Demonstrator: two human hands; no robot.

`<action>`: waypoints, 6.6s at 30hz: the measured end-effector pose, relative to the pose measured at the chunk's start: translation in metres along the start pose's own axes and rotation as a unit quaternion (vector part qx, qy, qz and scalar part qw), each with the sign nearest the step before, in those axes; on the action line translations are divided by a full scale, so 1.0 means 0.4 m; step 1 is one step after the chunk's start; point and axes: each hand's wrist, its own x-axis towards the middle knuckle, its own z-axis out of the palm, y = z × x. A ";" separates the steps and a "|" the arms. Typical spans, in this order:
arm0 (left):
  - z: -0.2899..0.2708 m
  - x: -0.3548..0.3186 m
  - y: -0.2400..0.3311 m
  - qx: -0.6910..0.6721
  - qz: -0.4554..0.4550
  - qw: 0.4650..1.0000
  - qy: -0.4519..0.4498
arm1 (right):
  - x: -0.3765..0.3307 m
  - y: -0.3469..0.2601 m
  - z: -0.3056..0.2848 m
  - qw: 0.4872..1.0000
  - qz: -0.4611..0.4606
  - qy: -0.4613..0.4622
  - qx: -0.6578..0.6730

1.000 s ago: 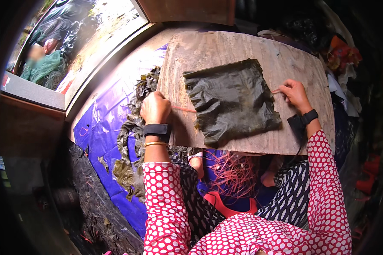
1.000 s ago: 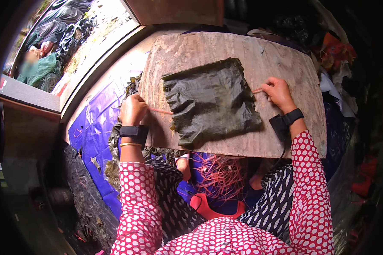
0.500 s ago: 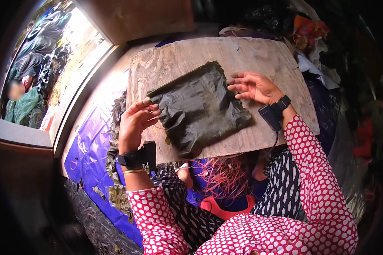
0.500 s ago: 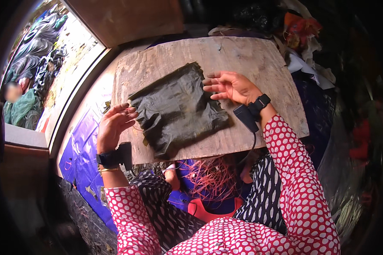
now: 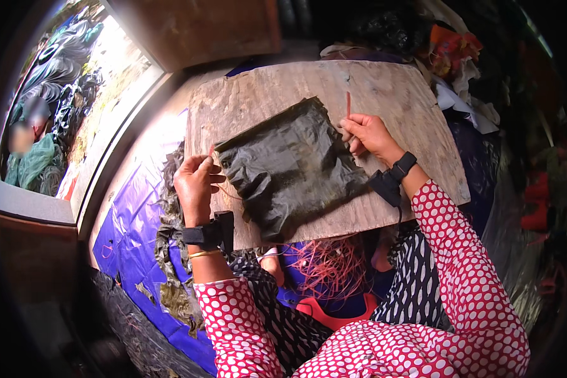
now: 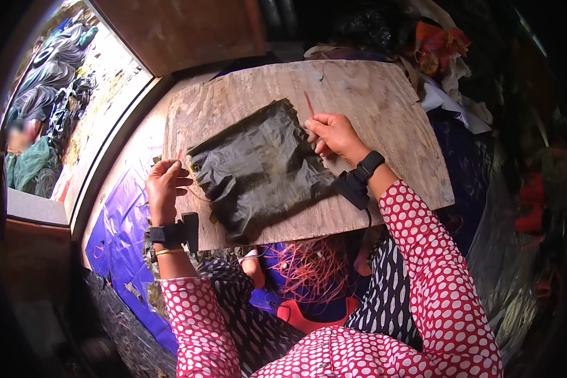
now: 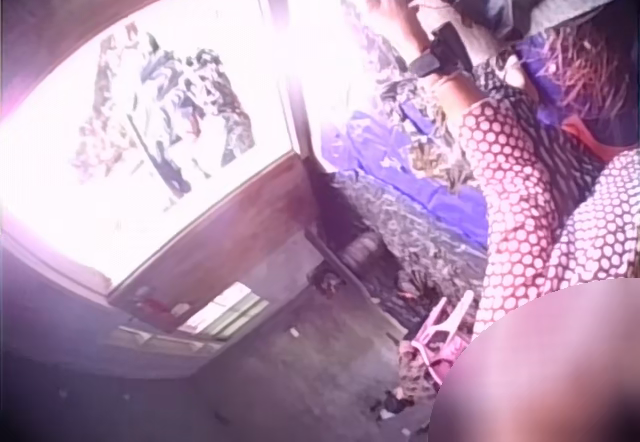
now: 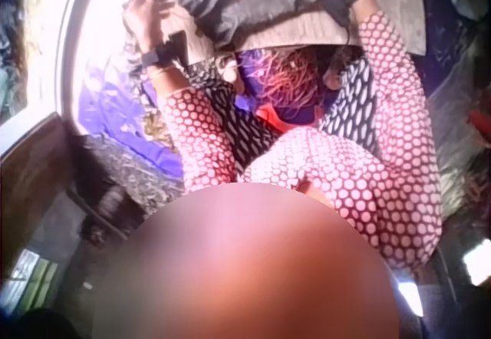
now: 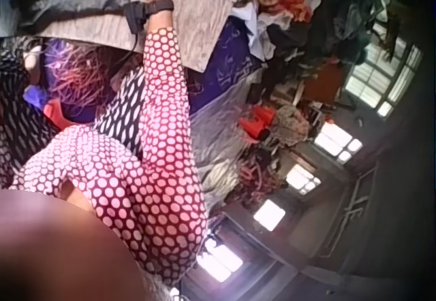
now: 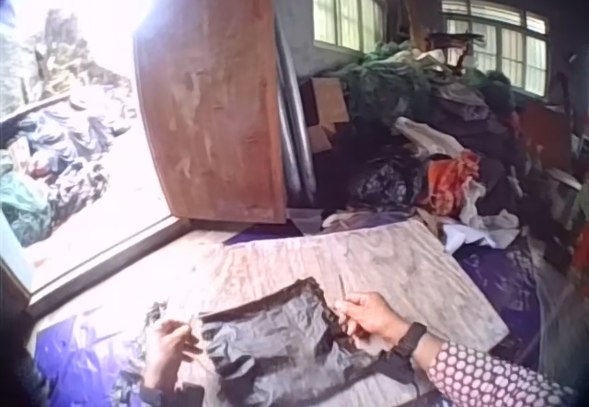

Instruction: The recorder is shown wrapping food or materials in large green leaves and securing them with red string.

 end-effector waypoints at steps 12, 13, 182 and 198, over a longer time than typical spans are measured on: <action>-0.073 0.020 -0.024 0.084 -0.055 0.987 0.122 | 0.018 0.007 -0.021 0.999 0.007 0.037 0.004; -0.074 0.021 -0.024 0.103 -0.060 0.984 0.130 | 0.020 0.011 -0.020 0.999 0.000 0.031 -0.008; 0.248 -0.051 0.032 0.036 0.108 0.981 -0.156 | -0.108 -0.112 0.190 0.963 -0.210 -0.143 -0.085; 0.257 -0.041 0.029 -0.082 0.037 0.963 -0.255 | -0.062 -0.057 0.163 0.982 -0.050 -0.161 0.083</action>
